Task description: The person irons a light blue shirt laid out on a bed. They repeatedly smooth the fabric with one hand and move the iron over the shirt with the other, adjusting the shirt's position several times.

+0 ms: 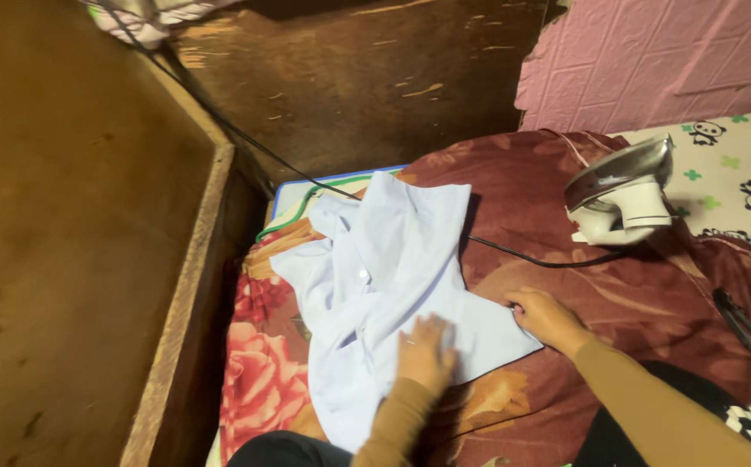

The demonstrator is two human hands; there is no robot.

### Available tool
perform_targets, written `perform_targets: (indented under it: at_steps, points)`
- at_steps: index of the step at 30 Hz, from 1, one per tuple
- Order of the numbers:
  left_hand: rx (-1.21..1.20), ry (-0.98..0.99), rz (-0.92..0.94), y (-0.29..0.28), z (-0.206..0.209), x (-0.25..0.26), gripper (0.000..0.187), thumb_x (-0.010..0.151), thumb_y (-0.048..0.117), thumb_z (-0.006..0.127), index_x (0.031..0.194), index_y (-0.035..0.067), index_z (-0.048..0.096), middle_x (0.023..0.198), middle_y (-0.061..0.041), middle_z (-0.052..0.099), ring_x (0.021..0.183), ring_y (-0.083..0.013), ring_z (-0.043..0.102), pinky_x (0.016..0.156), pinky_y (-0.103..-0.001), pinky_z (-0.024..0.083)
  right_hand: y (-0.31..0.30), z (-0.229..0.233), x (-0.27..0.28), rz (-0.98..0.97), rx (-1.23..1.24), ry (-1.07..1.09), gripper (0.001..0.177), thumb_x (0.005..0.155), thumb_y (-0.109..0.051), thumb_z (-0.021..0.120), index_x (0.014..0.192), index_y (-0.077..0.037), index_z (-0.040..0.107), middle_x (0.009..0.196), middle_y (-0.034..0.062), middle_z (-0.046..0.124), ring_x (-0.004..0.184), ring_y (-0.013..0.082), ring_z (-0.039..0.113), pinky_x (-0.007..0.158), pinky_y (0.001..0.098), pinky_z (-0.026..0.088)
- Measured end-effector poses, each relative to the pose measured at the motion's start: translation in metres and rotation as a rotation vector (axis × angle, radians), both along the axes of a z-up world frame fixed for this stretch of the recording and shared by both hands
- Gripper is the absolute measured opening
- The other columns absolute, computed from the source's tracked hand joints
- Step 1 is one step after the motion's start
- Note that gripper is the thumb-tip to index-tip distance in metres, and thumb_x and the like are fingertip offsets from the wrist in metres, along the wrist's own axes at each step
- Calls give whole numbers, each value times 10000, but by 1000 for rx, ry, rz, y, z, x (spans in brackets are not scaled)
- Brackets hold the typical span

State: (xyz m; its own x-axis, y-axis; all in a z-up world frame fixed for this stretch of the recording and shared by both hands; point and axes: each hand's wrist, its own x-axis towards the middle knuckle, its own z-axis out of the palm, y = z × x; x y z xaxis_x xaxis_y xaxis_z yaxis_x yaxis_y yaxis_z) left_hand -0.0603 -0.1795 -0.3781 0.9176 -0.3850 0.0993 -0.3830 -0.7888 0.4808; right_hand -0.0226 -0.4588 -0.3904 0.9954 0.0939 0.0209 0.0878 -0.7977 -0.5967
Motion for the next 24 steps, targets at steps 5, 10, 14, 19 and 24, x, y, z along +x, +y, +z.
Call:
perform_targets:
  at_steps: [5,10,14,19,24]
  points:
    - [51,70,-29,-33,2,-36,660,971,508,566,1544,221,413,1647,-213,224,1504,-444,154,1110,-737,11,-11,-22,16,-417,237,262,195,983,-196,688,1105,-44,683,963,198,747,862,316,725,819,424,557]
    - [27,-97,-16,-32,1,-44,690,960,513,583,1551,189,435,1633,-233,257,1498,-439,192,1122,-718,24,-15,-11,16,104,281,88,532,674,-74,785,1191,-125,672,1172,144,666,1050,285,655,880,406,542]
    - [58,-121,-16,-31,-2,-46,672,948,491,593,1536,194,461,1630,-196,292,1496,-424,207,1125,-723,28,2,6,12,137,-7,-1,448,717,-91,782,1160,-132,719,1168,120,684,1079,306,656,885,420,541]
    - [75,-123,-17,-34,-5,-45,653,949,485,585,1527,204,475,1628,-184,305,1501,-419,202,1128,-724,20,3,12,19,-387,168,290,255,983,-220,675,1217,-120,696,992,152,769,900,298,741,809,409,577]
    - [89,-135,-18,-36,-5,-44,643,949,500,575,1516,209,488,1622,-188,303,1501,-411,198,1123,-728,9,1,19,20,-143,359,55,334,851,-154,652,1184,-122,669,1014,87,745,854,208,720,750,330,572]
